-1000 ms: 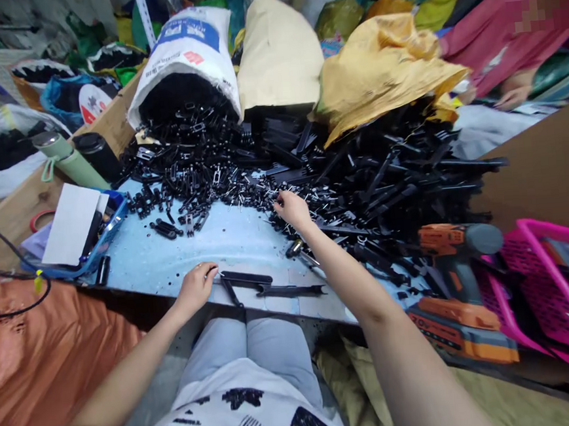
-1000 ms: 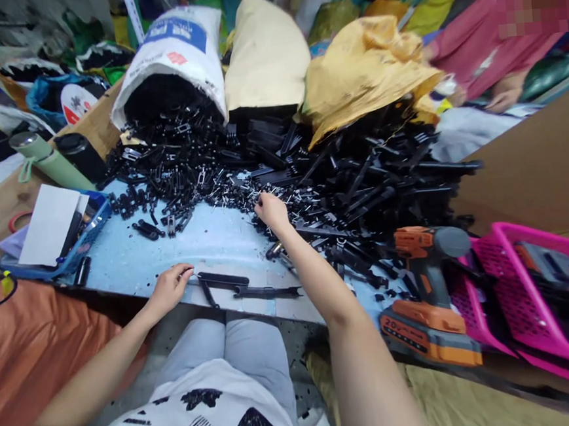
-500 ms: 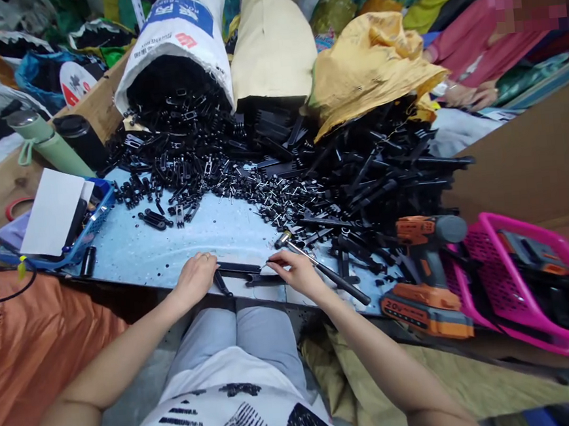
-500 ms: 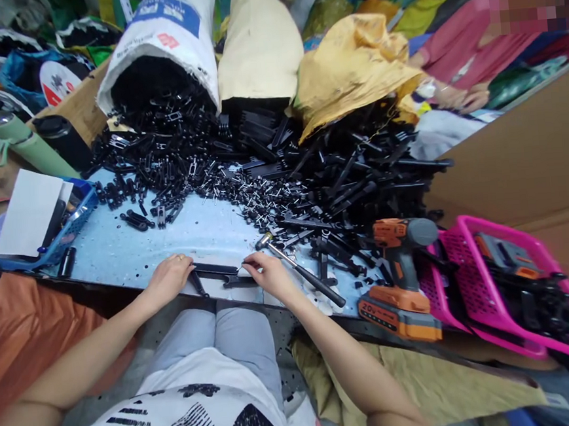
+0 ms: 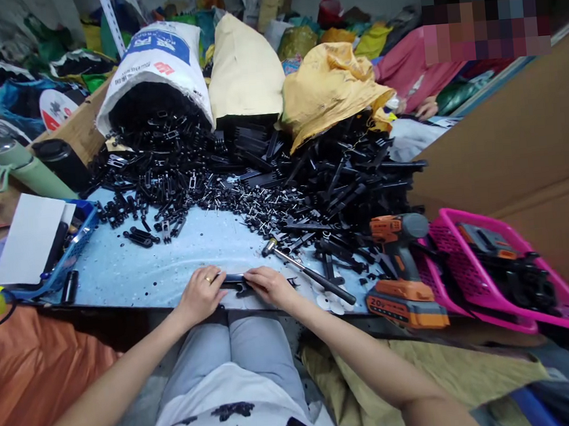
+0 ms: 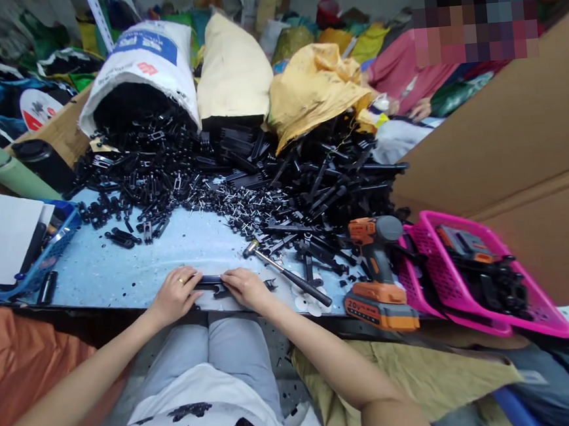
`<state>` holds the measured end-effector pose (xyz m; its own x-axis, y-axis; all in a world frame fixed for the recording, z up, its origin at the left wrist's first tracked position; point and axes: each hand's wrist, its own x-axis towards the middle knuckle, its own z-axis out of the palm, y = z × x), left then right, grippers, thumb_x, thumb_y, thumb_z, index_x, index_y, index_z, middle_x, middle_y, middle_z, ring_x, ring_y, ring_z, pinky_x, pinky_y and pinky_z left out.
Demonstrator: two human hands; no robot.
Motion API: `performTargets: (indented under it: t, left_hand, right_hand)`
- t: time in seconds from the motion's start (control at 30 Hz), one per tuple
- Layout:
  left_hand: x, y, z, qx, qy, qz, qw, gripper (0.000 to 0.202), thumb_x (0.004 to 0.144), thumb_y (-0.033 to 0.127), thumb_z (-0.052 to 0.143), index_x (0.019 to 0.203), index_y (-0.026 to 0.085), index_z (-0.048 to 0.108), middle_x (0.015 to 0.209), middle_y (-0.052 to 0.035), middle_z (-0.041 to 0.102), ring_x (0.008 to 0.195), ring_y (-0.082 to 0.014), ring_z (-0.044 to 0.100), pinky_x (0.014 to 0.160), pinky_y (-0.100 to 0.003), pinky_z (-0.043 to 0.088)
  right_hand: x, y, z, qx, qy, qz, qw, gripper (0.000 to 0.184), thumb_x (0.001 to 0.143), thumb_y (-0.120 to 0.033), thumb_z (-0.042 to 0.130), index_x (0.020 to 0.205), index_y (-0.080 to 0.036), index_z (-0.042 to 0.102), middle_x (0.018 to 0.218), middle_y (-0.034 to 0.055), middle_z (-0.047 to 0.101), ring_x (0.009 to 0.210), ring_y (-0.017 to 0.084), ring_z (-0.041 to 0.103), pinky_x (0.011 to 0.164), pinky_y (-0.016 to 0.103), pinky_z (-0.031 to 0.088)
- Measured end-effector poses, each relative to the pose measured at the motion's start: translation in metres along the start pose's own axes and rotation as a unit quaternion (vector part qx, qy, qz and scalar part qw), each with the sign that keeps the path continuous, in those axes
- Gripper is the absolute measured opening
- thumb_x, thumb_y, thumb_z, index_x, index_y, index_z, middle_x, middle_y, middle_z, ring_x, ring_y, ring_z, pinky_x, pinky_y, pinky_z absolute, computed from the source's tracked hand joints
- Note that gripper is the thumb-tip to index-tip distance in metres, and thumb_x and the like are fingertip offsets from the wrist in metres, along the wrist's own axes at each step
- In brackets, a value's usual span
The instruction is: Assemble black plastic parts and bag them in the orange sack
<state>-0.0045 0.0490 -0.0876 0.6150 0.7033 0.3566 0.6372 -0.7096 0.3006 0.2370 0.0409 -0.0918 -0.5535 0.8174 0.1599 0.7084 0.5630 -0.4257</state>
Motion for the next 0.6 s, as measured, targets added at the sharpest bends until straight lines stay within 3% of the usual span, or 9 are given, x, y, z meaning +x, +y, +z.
performTargets:
  t: [0.13, 0.2, 0.3, 0.37, 0.47, 0.6]
  left_hand:
    - [0.016, 0.008, -0.004, -0.023, 0.010, 0.064, 0.998, 0.032, 0.088, 0.026, 0.050, 0.119, 0.019, 0.056, 0.121, -0.0143, 0.058, 0.121, -0.0295, 0.047, 0.100, -0.052, 0.039]
    - [0.022, 0.006, -0.008, -0.034, 0.042, 0.050, 0.997, 0.031, 0.088, 0.026, 0.052, 0.117, 0.018, 0.056, 0.119, -0.0148, 0.058, 0.118, -0.0290, 0.049, 0.097, -0.050, 0.042]
    - [0.030, 0.014, -0.018, -0.072, 0.096, 0.021, 0.992, 0.021, 0.088, 0.023, 0.051, 0.107, 0.017, 0.059, 0.102, -0.0131, 0.064, 0.100, -0.0250, 0.058, 0.086, -0.044, 0.050]
    - [0.036, 0.035, -0.028, -0.123, 0.106, 0.050, 0.985, 0.015, 0.088, 0.019, 0.051, 0.100, 0.018, 0.059, 0.088, -0.0098, 0.065, 0.087, -0.0214, 0.061, 0.077, -0.039, 0.052]
    - [0.045, 0.083, -0.048, -0.199, 0.088, 0.171, 0.961, 0.018, 0.086, 0.018, 0.050, 0.103, 0.018, 0.057, 0.086, -0.0100, 0.066, 0.081, -0.0200, 0.061, 0.071, -0.036, 0.053]
    - [0.056, 0.137, -0.078, -0.235, 0.085, 0.330, 0.910, 0.033, 0.089, 0.025, 0.045, 0.120, 0.016, 0.049, 0.084, -0.0120, 0.066, 0.079, -0.0213, 0.063, 0.066, -0.037, 0.055]
  right_hand:
    - [-0.018, 0.006, -0.019, 0.008, 0.029, 0.000, 1.000, 0.044, 0.091, -0.035, 0.049, 0.134, -0.022, 0.044, 0.134, 0.0118, 0.048, 0.119, 0.021, 0.049, 0.097, 0.039, 0.044]
    - [-0.021, 0.003, -0.037, 0.017, 0.100, 0.047, 0.994, 0.051, 0.090, -0.038, 0.049, 0.138, -0.023, 0.037, 0.137, 0.0126, 0.044, 0.125, 0.022, 0.044, 0.100, 0.041, 0.042]
    - [-0.010, -0.006, -0.057, 0.047, 0.205, 0.090, 0.973, 0.046, 0.091, -0.036, 0.049, 0.134, -0.023, 0.042, 0.129, 0.0125, 0.051, 0.121, 0.021, 0.047, 0.099, 0.039, 0.043]
    - [0.006, -0.011, -0.061, 0.054, 0.220, 0.065, 0.972, 0.041, 0.090, -0.036, 0.050, 0.129, -0.022, 0.047, 0.122, 0.0119, 0.055, 0.117, 0.021, 0.050, 0.098, 0.038, 0.043]
    - [0.037, -0.015, -0.069, 0.063, 0.216, 0.017, 0.974, 0.046, 0.089, -0.038, 0.052, 0.131, -0.021, 0.045, 0.117, 0.0110, 0.058, 0.106, 0.019, 0.055, 0.094, 0.036, 0.045]
    - [0.066, -0.021, -0.111, 0.143, 0.239, -0.001, 0.960, 0.073, 0.090, -0.044, 0.049, 0.147, -0.021, 0.011, 0.106, 0.0066, 0.062, 0.076, 0.011, 0.058, 0.075, 0.027, 0.049]
